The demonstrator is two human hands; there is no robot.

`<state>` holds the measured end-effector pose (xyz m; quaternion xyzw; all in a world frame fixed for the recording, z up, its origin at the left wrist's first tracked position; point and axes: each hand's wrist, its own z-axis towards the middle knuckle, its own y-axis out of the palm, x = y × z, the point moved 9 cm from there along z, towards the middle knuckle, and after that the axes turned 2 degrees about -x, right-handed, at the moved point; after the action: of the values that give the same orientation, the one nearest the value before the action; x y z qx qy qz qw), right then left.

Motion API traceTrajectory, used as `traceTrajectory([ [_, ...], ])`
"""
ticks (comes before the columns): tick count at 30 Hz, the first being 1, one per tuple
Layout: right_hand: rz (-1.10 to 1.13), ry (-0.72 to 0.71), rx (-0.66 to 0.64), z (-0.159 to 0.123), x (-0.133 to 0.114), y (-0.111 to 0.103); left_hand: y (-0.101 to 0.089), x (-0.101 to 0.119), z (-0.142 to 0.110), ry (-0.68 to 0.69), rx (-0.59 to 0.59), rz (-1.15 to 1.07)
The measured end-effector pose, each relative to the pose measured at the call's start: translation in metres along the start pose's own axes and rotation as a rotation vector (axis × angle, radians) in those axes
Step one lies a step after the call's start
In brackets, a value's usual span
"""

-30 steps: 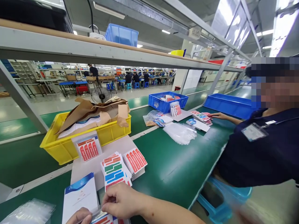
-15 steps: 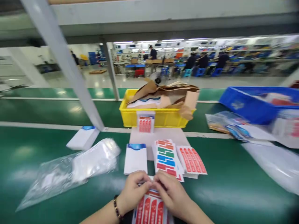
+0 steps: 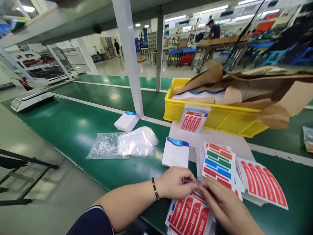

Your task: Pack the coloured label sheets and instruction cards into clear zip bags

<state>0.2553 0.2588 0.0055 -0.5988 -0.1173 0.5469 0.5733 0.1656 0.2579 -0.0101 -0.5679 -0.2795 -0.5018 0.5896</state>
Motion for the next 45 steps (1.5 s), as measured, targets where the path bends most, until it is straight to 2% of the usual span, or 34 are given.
traceTrajectory([
  [5, -0.225, -0.059, 0.03, 0.004, -0.006, -0.003, 0.0, 0.003, 0.001, 0.065, -0.115, 0.356],
  [9, -0.436, 0.04, 0.069, 0.005, 0.003, -0.006, 0.004, -0.002, 0.001, 0.058, -0.155, 0.594],
  [12, -0.551, 0.122, 0.134, 0.001, 0.015, -0.016, 0.009, -0.012, 0.0, 0.026, -0.163, 0.677],
  [15, -0.622, 0.19, 0.124, -0.006, 0.035, -0.021, 0.01, -0.014, 0.002, 0.042, -0.127, 0.735],
  [19, -0.561, 0.165, 0.062, -0.011, 0.054, -0.02, 0.01, 0.013, -0.003, 0.159, -0.03, 0.775],
  [21, -0.511, 0.133, 0.067, -0.012, 0.056, -0.023, 0.026, 0.03, -0.013, 0.24, -0.094, 0.788],
  [23, -0.477, 0.108, 0.083, -0.013, 0.057, -0.026, 0.05, 0.038, -0.029, 0.271, -0.238, 0.806],
  [25, -0.447, 0.088, 0.102, -0.013, 0.057, -0.028, 0.073, 0.032, -0.044, 0.214, -0.37, 0.815],
  [28, -0.403, 0.082, 0.119, -0.013, 0.058, -0.029, 0.091, 0.011, -0.056, 0.06, -0.435, 0.82],
  [30, -0.389, 0.092, 0.128, -0.012, 0.058, -0.028, 0.095, 0.002, -0.057, 0.0, -0.435, 0.834],
  [33, -0.401, 0.093, 0.159, -0.011, 0.052, -0.03, 0.098, -0.001, -0.055, -0.03, -0.442, 0.847],
  [38, -0.361, 0.015, 0.353, -0.009, 0.015, -0.049, 0.101, 0.007, -0.056, -0.045, -0.434, 0.828],
  [40, -0.31, -0.059, 0.357, -0.009, -0.008, -0.046, 0.092, 0.012, -0.058, -0.032, -0.379, 0.78],
  [41, -0.296, -0.101, 0.328, -0.009, -0.019, -0.04, 0.081, 0.014, -0.057, -0.026, -0.307, 0.758],
  [43, -0.291, -0.168, 0.256, -0.011, -0.04, -0.023, 0.04, 0.015, -0.053, -0.027, -0.095, 0.747],
  [45, -0.279, -0.227, 0.19, -0.012, -0.054, -0.006, -0.016, 0.008, -0.048, -0.103, 0.117, 0.792],
])
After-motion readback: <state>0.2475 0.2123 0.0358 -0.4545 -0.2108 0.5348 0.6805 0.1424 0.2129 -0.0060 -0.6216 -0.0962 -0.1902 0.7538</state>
